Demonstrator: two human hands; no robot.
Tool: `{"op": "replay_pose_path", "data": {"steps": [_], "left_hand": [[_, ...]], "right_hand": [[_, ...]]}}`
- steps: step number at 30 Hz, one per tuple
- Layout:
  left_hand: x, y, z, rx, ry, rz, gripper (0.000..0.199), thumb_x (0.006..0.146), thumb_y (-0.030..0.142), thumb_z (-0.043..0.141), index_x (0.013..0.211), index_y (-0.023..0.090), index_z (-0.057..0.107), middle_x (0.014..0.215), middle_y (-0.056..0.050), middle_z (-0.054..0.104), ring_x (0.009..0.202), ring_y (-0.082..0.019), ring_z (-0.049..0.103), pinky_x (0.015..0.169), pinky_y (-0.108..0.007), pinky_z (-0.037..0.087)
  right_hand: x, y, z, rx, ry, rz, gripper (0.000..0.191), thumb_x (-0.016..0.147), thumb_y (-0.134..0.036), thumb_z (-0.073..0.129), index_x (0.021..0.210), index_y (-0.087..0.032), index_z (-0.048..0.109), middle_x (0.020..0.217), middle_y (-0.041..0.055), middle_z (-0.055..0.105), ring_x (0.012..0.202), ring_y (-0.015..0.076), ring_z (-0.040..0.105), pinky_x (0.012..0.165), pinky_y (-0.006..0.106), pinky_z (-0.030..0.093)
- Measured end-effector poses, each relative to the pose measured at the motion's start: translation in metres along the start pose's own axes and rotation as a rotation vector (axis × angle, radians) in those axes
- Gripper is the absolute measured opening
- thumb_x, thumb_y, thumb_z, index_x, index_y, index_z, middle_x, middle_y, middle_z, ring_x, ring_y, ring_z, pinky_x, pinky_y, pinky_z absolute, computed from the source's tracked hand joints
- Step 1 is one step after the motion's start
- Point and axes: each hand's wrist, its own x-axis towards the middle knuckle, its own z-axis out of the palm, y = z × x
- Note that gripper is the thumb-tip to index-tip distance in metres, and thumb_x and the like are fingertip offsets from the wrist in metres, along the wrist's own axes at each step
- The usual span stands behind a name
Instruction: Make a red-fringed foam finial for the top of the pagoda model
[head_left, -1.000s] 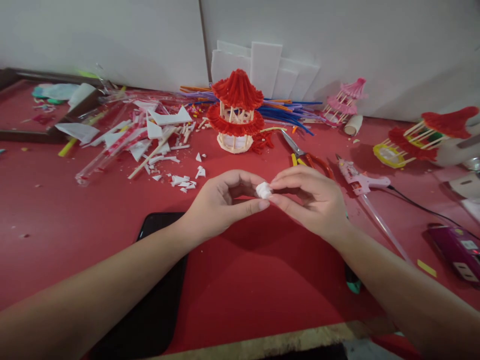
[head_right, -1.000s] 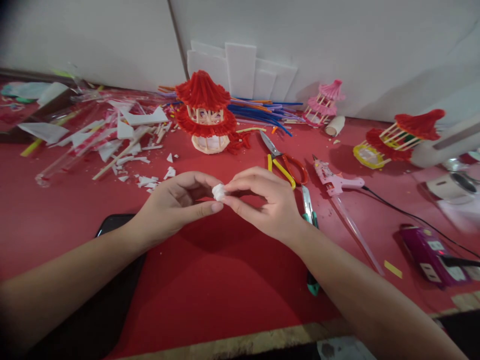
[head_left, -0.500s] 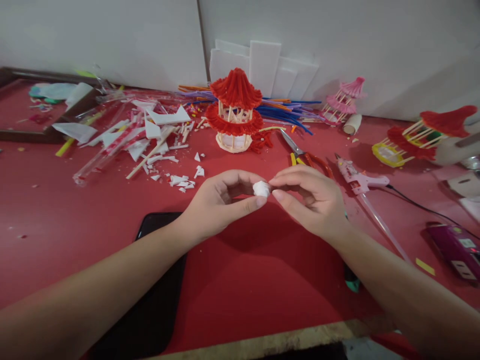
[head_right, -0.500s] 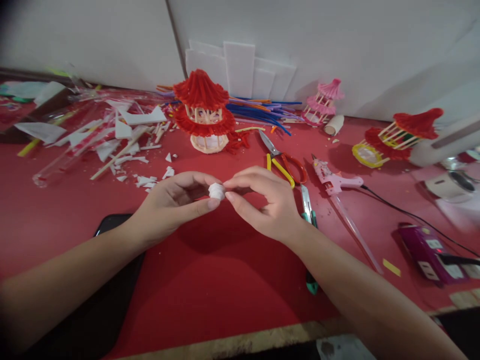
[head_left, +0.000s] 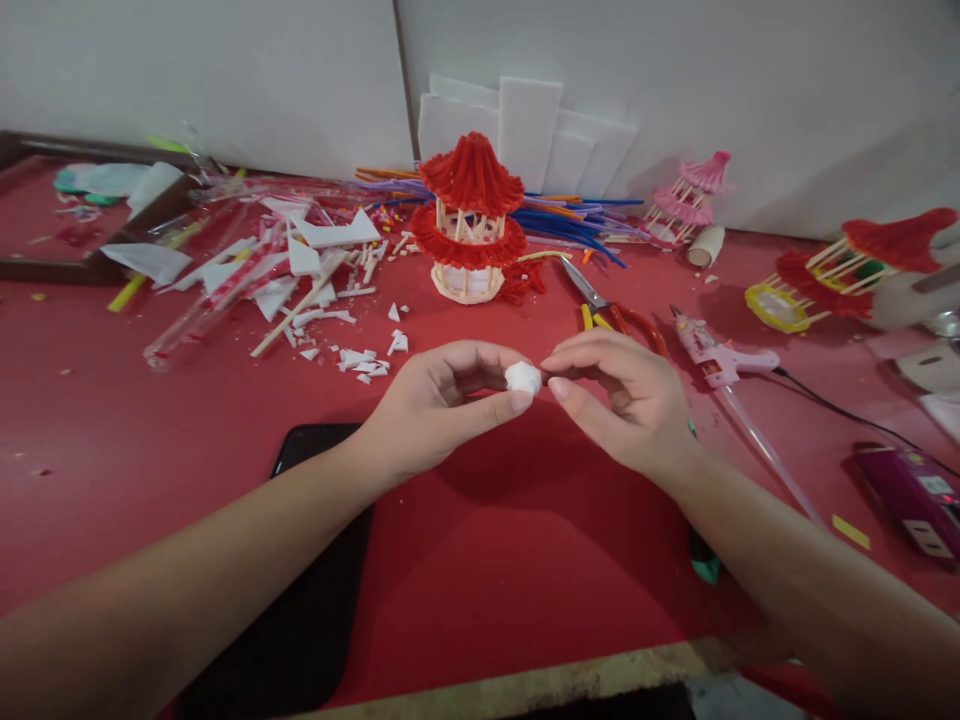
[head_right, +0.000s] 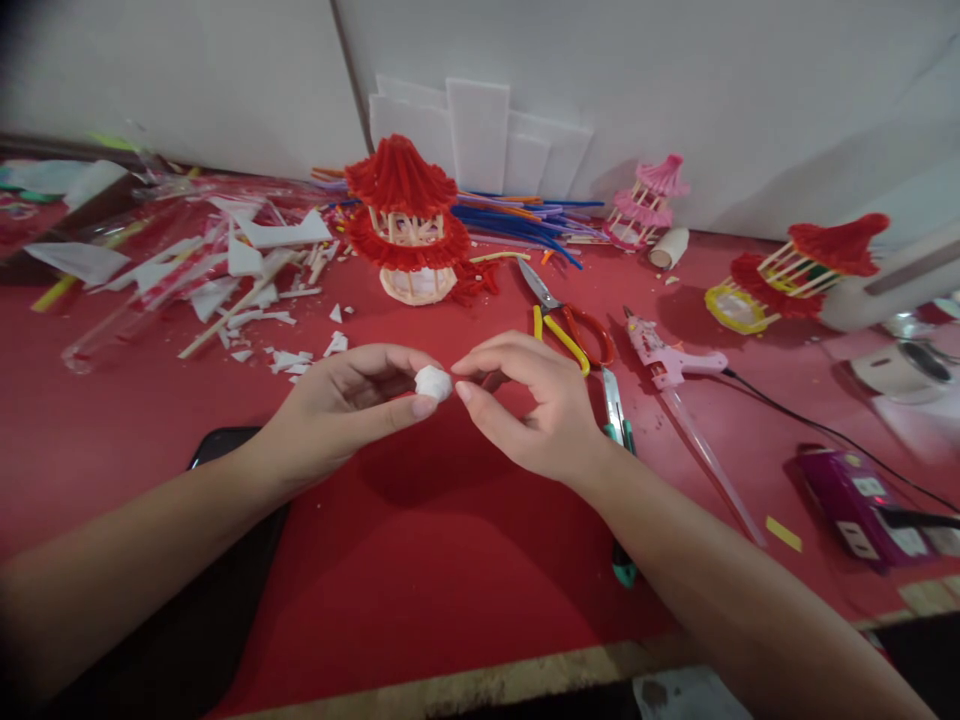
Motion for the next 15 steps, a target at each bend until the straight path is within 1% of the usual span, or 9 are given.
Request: {"op": "replay_pose_path", "data": {"steps": [8,15], "left_hand": [[0.0001,0.0007,-0.0003,-0.042,-0.011,-0.006,0.015,0.078,0.019,0.079,0.092,0.017,0.072,0.092,0.0,0.073,0.087,-0.01,0.068,0.085,-0.02,0.053],[0.0006,-0.0002,-0.0009,-0.058,0.009,-0.01,0.017,0.077,0.019,0.08,0.092,0.017,0.073,0.091,0.0,0.074,0.086,-0.011,0.068,0.084,-0.02,0.053]], "right_hand": [[-0.0015,-0.0006,0.0002,0.032,-0.006,0.024,0.014,0.086,-0.012,0.063,0.097,-0.017,0.069,0.092,0.0049,0.067,0.085,0.0149,0.064,0.073,0.029,0.054],[-0.0012,-0.0002,-0.0007,0.028,-0.004,0.026,0.016,0.085,-0.01,0.062,0.097,-0.018,0.069,0.092,0.0043,0.068,0.086,0.0151,0.063,0.073,0.03,0.053]]}}
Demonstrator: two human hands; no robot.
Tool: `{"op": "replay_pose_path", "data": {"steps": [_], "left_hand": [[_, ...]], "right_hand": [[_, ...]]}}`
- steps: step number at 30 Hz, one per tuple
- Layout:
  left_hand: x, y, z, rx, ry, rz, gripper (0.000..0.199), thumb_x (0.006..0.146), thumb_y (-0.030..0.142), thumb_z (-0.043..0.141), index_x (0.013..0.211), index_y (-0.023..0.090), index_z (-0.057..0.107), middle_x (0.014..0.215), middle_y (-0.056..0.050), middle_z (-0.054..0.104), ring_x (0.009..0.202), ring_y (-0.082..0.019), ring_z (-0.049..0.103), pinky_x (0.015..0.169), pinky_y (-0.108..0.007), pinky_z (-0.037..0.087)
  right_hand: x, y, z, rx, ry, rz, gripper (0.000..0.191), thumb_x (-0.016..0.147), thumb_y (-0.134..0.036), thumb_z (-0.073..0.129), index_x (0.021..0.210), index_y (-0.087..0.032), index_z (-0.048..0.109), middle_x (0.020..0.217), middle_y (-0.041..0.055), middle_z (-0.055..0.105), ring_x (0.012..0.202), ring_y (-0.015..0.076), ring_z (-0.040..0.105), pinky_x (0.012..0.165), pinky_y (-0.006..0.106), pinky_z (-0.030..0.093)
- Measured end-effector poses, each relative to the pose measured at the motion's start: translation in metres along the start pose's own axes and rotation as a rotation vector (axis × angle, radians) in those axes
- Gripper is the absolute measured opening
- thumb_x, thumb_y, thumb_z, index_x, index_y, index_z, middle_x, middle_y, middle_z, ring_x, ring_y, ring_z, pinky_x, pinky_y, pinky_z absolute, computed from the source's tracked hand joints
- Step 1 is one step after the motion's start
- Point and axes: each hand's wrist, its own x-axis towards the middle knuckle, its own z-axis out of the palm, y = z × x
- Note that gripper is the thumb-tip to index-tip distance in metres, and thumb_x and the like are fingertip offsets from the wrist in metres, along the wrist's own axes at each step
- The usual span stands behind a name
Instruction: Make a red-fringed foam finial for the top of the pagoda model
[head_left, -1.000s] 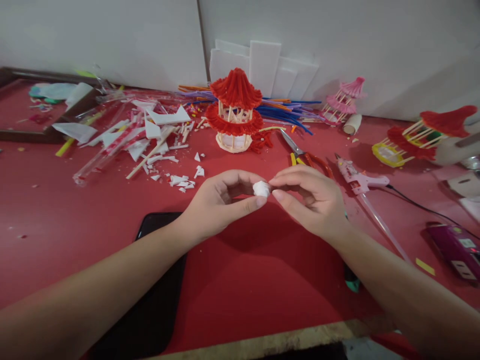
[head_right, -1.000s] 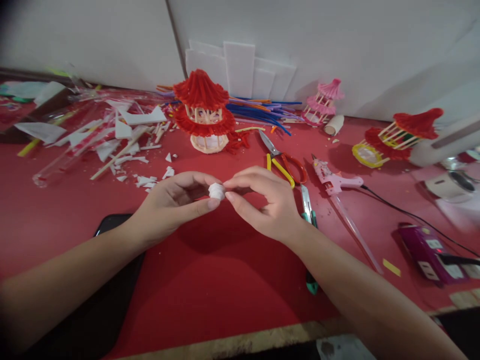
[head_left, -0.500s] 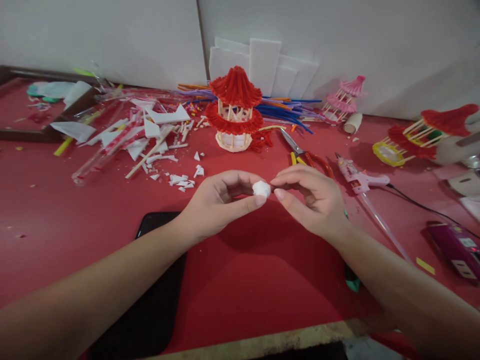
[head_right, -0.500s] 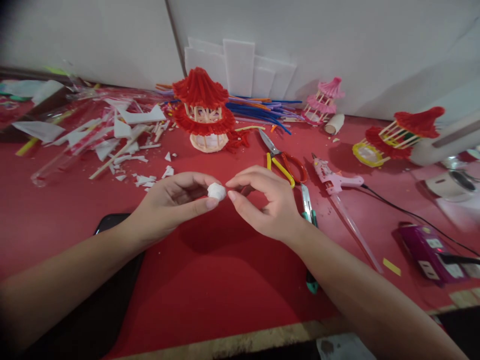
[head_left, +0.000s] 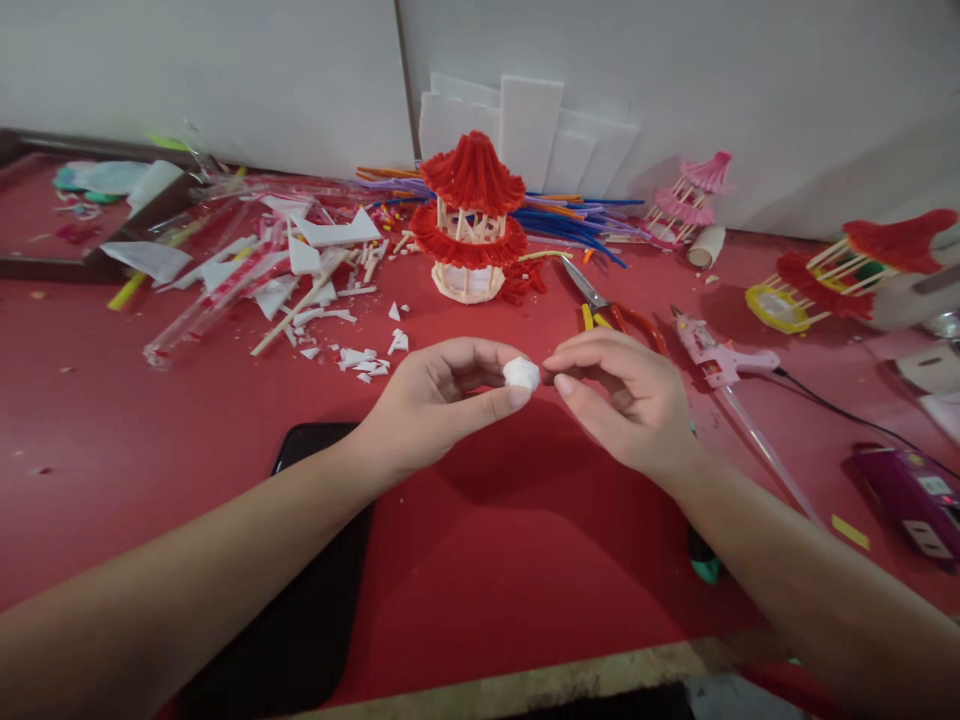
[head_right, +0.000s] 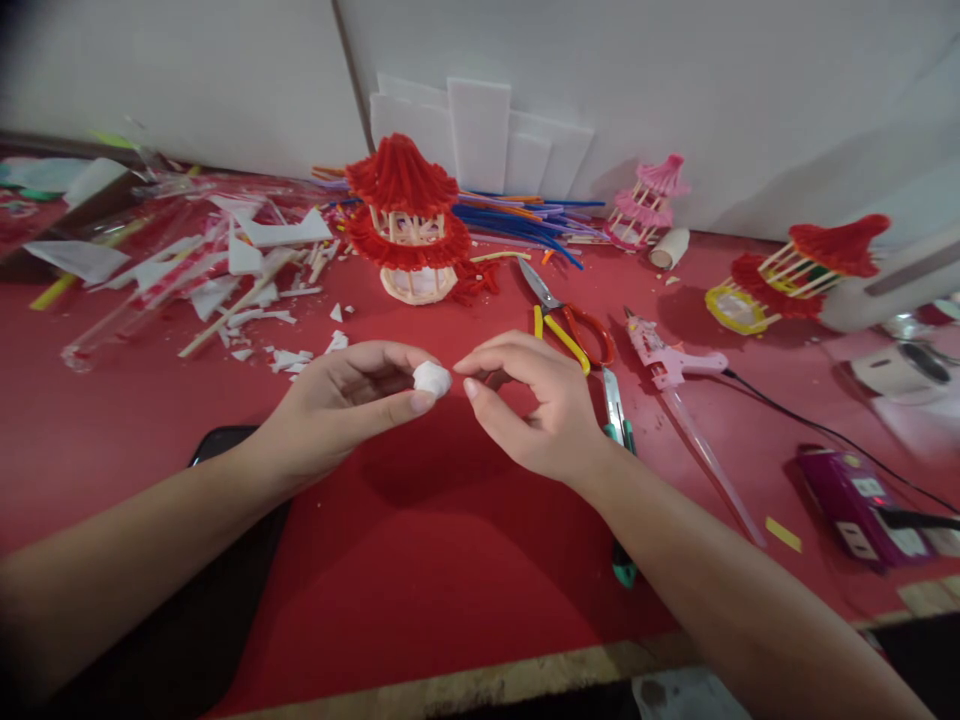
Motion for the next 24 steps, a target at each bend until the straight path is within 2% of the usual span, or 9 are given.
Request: {"op": "replay_pose_path", "data": {"steps": [9,12,15,19,24], "left_hand": [[-0.0001,0.0001,-0.0001,0.022,-0.004,0.01,0.015,0.077,0.019,0.08,0.09,0.016,0.073,0.09,-0.001,0.074,0.085,-0.012,0.068,0.084,-0.023,0.054],[0.0003,-0.0009,-0.0009,0.027,-0.005,0.013,0.018,0.077,0.019,0.08,0.092,0.016,0.071,0.092,-0.001,0.074,0.088,-0.012,0.068,0.085,-0.023,0.053],[0.001,-0.0018,-0.0016,-0.014,-0.022,-0.021,0.026,0.075,0.02,0.082,0.097,0.018,0.068,0.092,-0.001,0.074,0.087,-0.012,0.069,0.082,-0.023,0.054],[0.0015,-0.0024,-0.0024,-0.051,-0.048,-0.084,0.032,0.074,0.021,0.083,0.1,0.017,0.066,0.088,0.0,0.075,0.08,-0.011,0.07,0.076,-0.021,0.056],[0.001,-0.0033,-0.0019,-0.14,-0.038,-0.081,0.024,0.084,0.033,0.075,0.101,0.019,0.067,0.09,0.0,0.074,0.077,-0.01,0.07,0.07,-0.02,0.058]], "right_hand": [[-0.0008,0.0007,0.0004,0.014,-0.002,-0.003,0.017,0.086,-0.01,0.062,0.1,-0.018,0.068,0.094,0.0042,0.065,0.083,0.0139,0.063,0.072,0.029,0.055],[-0.001,0.002,-0.0001,0.046,-0.074,-0.043,0.029,0.084,-0.016,0.068,0.113,-0.019,0.064,0.102,0.0057,0.064,0.087,0.015,0.064,0.075,0.031,0.058],[0.0007,0.0023,-0.0006,-0.061,-0.154,-0.149,0.045,0.08,-0.02,0.076,0.122,-0.02,0.061,0.106,0.0056,0.066,0.09,0.0152,0.064,0.082,0.031,0.057],[0.003,0.0014,-0.0006,-0.145,-0.152,-0.197,0.034,0.082,-0.02,0.075,0.115,-0.021,0.065,0.101,0.0041,0.07,0.089,0.014,0.065,0.082,0.027,0.056],[0.0021,0.0029,-0.0005,-0.062,-0.116,-0.065,0.026,0.084,-0.026,0.074,0.109,-0.024,0.068,0.099,0.0032,0.07,0.085,0.0145,0.065,0.076,0.028,0.056]]}}
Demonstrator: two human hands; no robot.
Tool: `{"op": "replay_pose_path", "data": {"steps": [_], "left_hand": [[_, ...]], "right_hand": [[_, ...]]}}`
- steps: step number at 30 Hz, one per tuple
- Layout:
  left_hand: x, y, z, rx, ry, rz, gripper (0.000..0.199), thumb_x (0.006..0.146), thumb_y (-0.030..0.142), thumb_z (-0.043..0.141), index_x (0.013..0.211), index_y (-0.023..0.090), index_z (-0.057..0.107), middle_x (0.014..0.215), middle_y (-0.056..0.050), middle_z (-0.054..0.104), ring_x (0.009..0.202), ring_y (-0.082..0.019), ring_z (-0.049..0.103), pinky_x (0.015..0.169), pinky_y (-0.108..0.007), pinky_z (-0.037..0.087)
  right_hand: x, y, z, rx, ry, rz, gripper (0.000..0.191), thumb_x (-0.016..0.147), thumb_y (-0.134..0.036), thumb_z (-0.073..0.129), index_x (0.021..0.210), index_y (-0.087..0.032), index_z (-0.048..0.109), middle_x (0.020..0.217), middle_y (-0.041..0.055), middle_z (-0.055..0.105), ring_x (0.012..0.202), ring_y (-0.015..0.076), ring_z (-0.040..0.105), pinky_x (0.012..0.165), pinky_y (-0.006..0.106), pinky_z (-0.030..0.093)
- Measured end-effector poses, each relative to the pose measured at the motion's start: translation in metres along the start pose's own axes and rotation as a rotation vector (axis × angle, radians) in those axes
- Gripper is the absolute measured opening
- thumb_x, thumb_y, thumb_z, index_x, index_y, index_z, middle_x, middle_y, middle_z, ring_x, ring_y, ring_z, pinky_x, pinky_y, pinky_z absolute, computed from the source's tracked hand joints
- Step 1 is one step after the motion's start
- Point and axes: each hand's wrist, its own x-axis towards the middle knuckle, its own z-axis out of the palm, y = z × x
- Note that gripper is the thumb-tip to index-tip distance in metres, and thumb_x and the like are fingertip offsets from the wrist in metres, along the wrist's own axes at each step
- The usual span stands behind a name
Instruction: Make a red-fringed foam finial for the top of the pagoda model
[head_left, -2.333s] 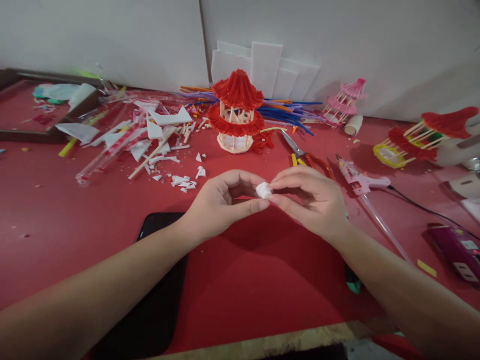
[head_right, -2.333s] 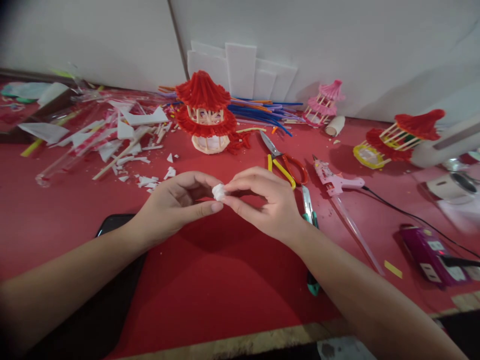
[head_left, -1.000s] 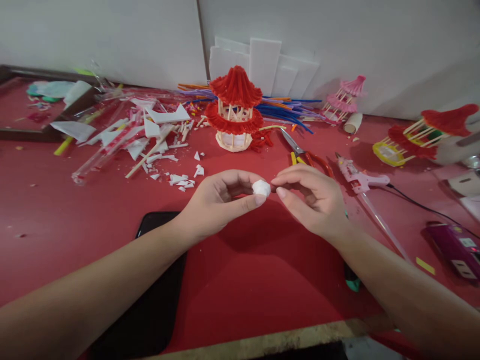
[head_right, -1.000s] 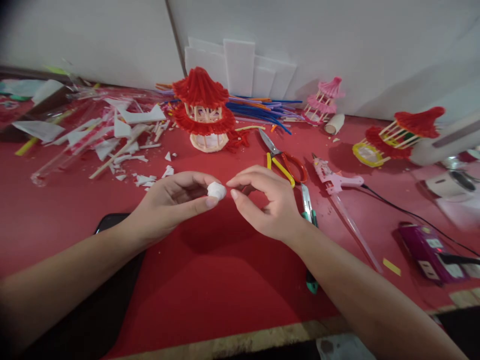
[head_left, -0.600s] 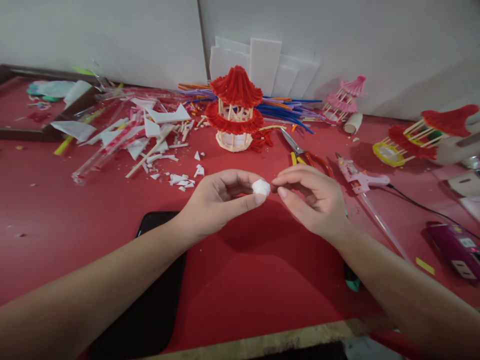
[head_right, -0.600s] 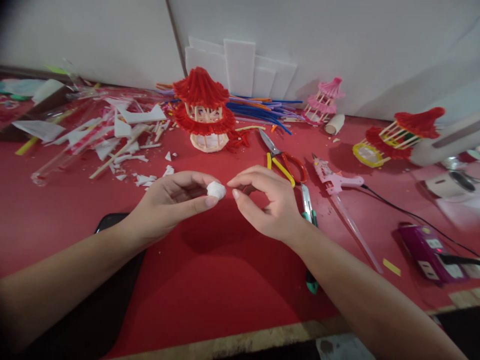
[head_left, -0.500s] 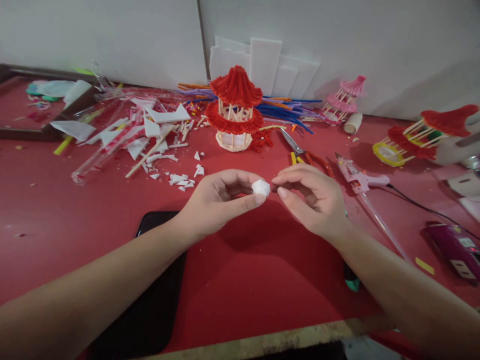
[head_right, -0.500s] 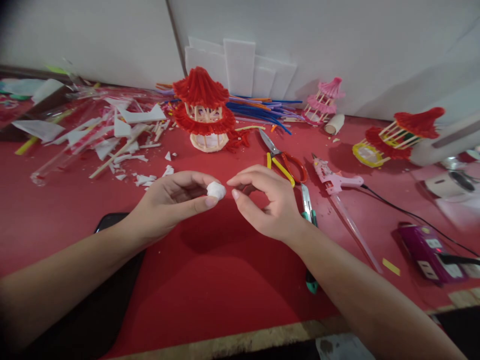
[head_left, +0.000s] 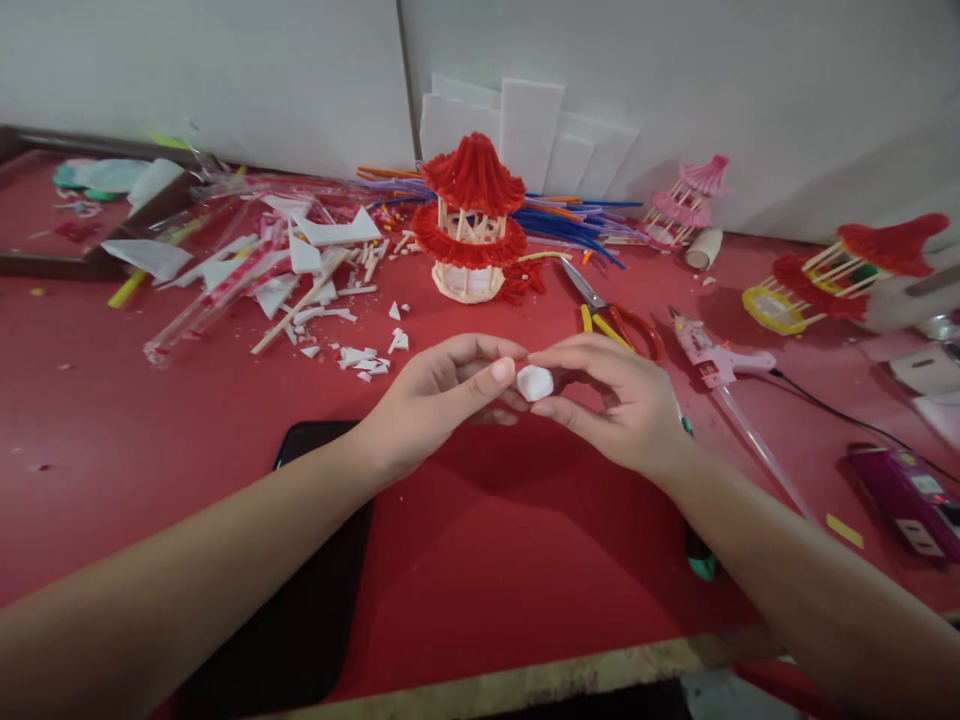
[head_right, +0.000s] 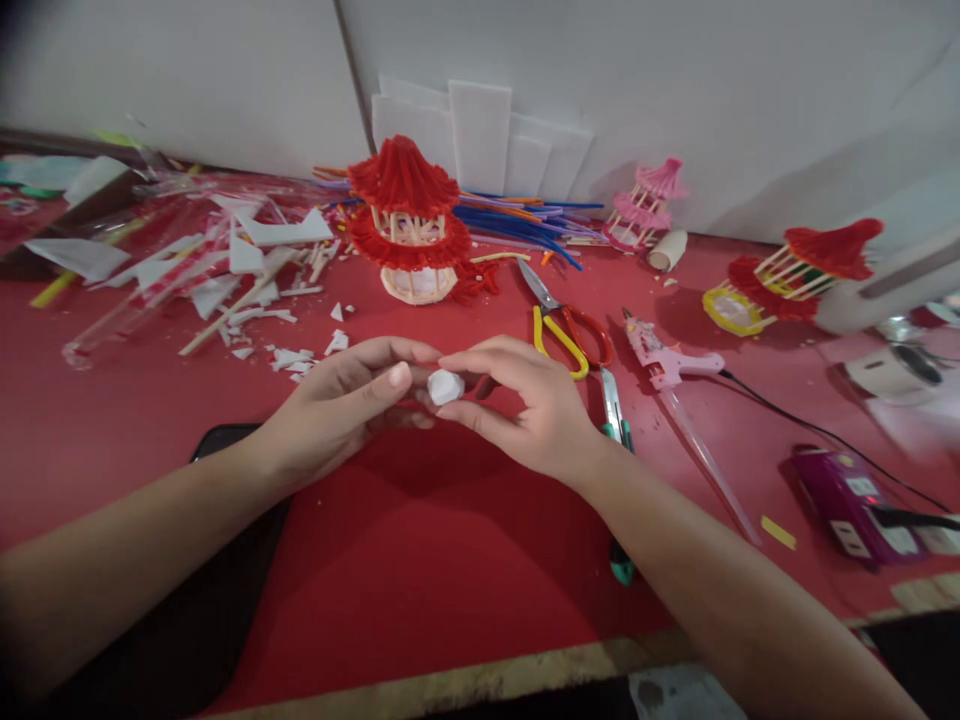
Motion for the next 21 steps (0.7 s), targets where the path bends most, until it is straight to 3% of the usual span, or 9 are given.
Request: {"op": "replay_pose_path", "data": {"steps": [7,14,21], "left_hand": [[0.0003,0.0018,0.0008,0.068,-0.062,-0.011,0.036,0.074,0.016,0.083,0.105,0.017,0.065,0.092,0.0,0.075,0.083,-0.009,0.07,0.078,-0.018,0.055],[0.0003,0.0017,-0.0014,0.114,-0.069,-0.053,0.037,0.072,0.018,0.083,0.104,0.017,0.064,0.094,-0.002,0.076,0.084,-0.012,0.071,0.079,-0.023,0.054],[-0.0002,0.0018,-0.0006,0.152,-0.05,-0.041,0.036,0.071,0.021,0.083,0.102,0.018,0.065,0.091,-0.004,0.075,0.082,-0.015,0.071,0.081,-0.028,0.054]], "right_hand": [[-0.0009,0.005,0.0008,0.124,-0.012,0.076,0.024,0.079,-0.024,0.078,0.101,-0.023,0.07,0.092,0.0006,0.069,0.079,0.012,0.064,0.071,0.026,0.054],[0.0019,0.0021,0.0008,0.089,-0.021,0.087,0.021,0.077,-0.032,0.08,0.094,-0.023,0.071,0.085,-0.0004,0.069,0.074,0.0116,0.064,0.069,0.026,0.054],[0.0011,0.0014,0.0004,0.119,-0.013,0.046,0.025,0.076,-0.028,0.081,0.098,-0.023,0.07,0.088,0.0004,0.07,0.075,0.0119,0.064,0.069,0.026,0.055]]}}
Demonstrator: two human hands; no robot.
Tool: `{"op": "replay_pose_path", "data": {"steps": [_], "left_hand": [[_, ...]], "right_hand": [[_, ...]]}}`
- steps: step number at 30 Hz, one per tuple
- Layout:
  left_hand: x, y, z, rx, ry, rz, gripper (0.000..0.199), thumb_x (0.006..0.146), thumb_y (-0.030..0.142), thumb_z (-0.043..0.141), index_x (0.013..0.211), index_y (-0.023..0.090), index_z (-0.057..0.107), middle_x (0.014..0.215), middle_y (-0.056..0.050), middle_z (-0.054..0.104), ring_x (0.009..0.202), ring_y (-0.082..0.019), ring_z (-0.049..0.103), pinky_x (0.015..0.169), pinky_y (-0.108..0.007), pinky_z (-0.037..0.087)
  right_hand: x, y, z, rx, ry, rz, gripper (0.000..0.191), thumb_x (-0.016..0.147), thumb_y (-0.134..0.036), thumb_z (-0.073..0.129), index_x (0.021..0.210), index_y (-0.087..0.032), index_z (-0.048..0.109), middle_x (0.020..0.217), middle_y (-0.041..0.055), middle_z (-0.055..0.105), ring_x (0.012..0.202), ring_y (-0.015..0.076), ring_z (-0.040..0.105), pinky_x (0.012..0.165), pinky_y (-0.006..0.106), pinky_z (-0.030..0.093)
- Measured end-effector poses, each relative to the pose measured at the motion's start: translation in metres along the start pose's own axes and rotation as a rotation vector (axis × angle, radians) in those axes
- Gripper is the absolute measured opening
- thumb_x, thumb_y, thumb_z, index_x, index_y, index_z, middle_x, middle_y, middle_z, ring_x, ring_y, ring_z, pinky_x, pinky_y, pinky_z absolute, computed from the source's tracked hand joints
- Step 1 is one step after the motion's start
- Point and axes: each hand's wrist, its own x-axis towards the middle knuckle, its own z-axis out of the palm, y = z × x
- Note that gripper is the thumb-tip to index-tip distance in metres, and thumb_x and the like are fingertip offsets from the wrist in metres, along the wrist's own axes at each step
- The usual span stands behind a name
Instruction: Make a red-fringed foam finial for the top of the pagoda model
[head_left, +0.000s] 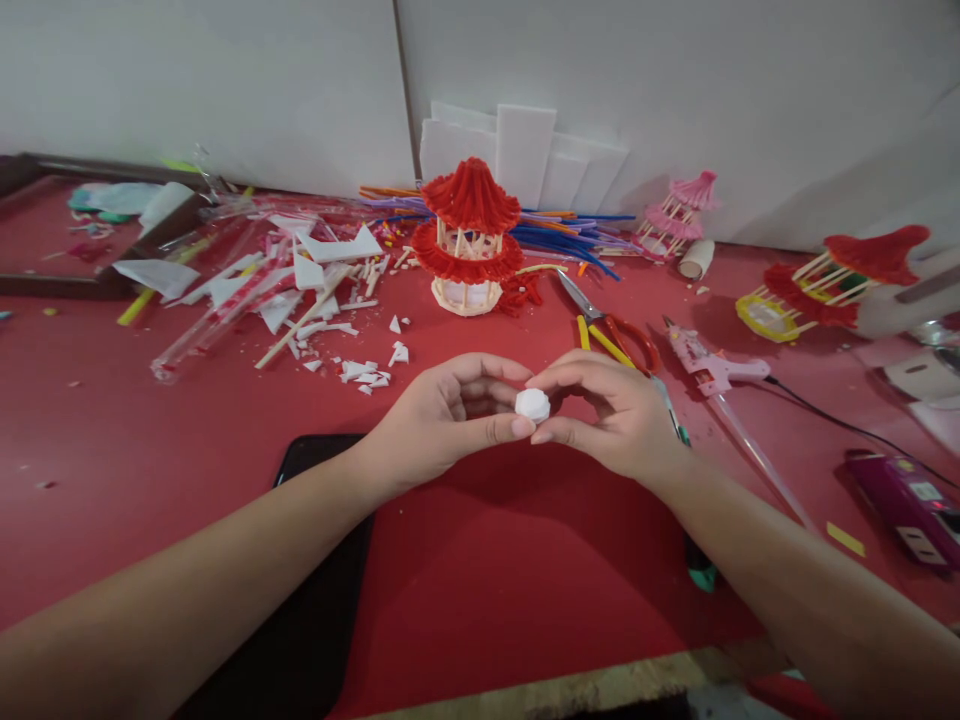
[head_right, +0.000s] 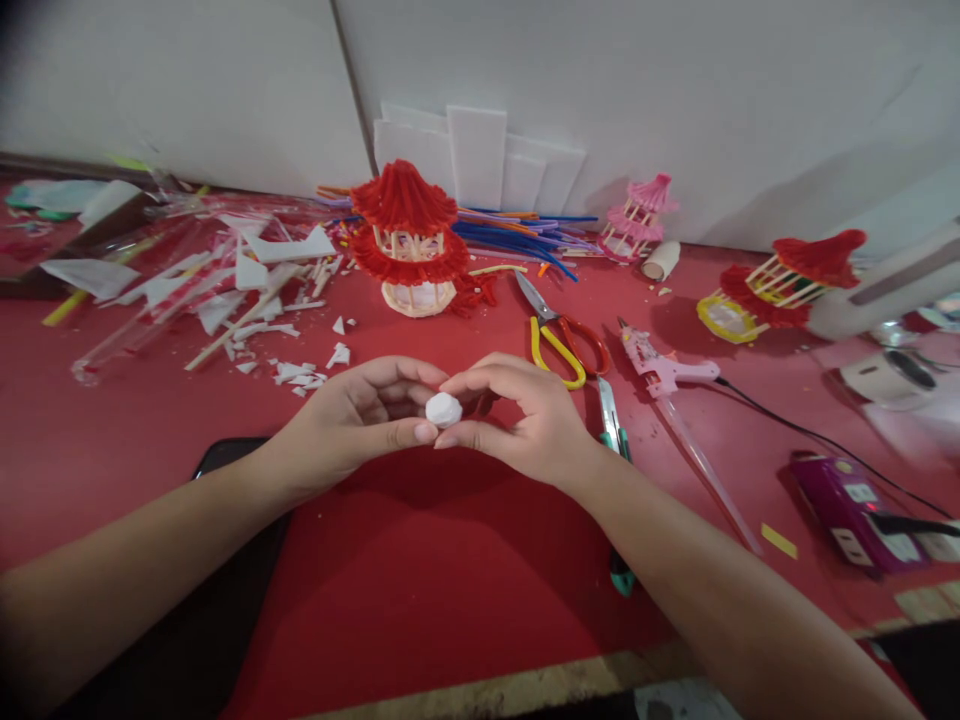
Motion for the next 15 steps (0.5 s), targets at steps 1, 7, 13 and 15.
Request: {"op": "replay_pose_path", "data": {"steps": [1,7,13,15], "left_hand": [[-0.0002,0.0,0.0001,0.003,0.001,0.001,0.036,0.072,0.022,0.083,0.102,0.018,0.065,0.092,-0.004,0.075,0.082,-0.016,0.071,0.081,-0.028,0.054],[-0.0006,0.0009,0.0003,0.008,-0.003,-0.002,0.035,0.072,0.022,0.083,0.102,0.018,0.066,0.091,-0.003,0.075,0.082,-0.014,0.07,0.08,-0.026,0.053],[0.0,-0.0002,0.0002,-0.016,-0.016,0.006,0.035,0.072,0.019,0.083,0.102,0.018,0.064,0.091,-0.002,0.074,0.084,-0.013,0.07,0.081,-0.025,0.053],[0.0003,-0.0015,-0.0007,-0.012,-0.013,0.036,0.039,0.07,0.019,0.084,0.103,0.018,0.064,0.097,-0.004,0.073,0.091,-0.016,0.069,0.083,-0.027,0.054]], "right_hand": [[-0.0004,0.0004,0.0,0.005,0.0,-0.001,0.025,0.076,-0.026,0.081,0.099,-0.023,0.07,0.088,0.0003,0.07,0.076,0.0118,0.064,0.07,0.026,0.055],[-0.0006,0.0006,0.0,0.002,-0.004,-0.008,0.025,0.076,-0.023,0.081,0.098,-0.021,0.07,0.088,0.0008,0.069,0.077,0.0111,0.064,0.07,0.025,0.054],[0.0003,-0.0008,-0.0004,-0.024,-0.008,0.007,0.022,0.079,-0.03,0.078,0.098,-0.022,0.071,0.089,0.0016,0.07,0.075,0.0121,0.065,0.069,0.026,0.055],[0.0003,-0.0002,-0.0008,-0.059,0.004,0.014,0.021,0.081,-0.032,0.076,0.099,-0.023,0.071,0.09,0.0021,0.071,0.076,0.0128,0.066,0.069,0.027,0.056]]}}
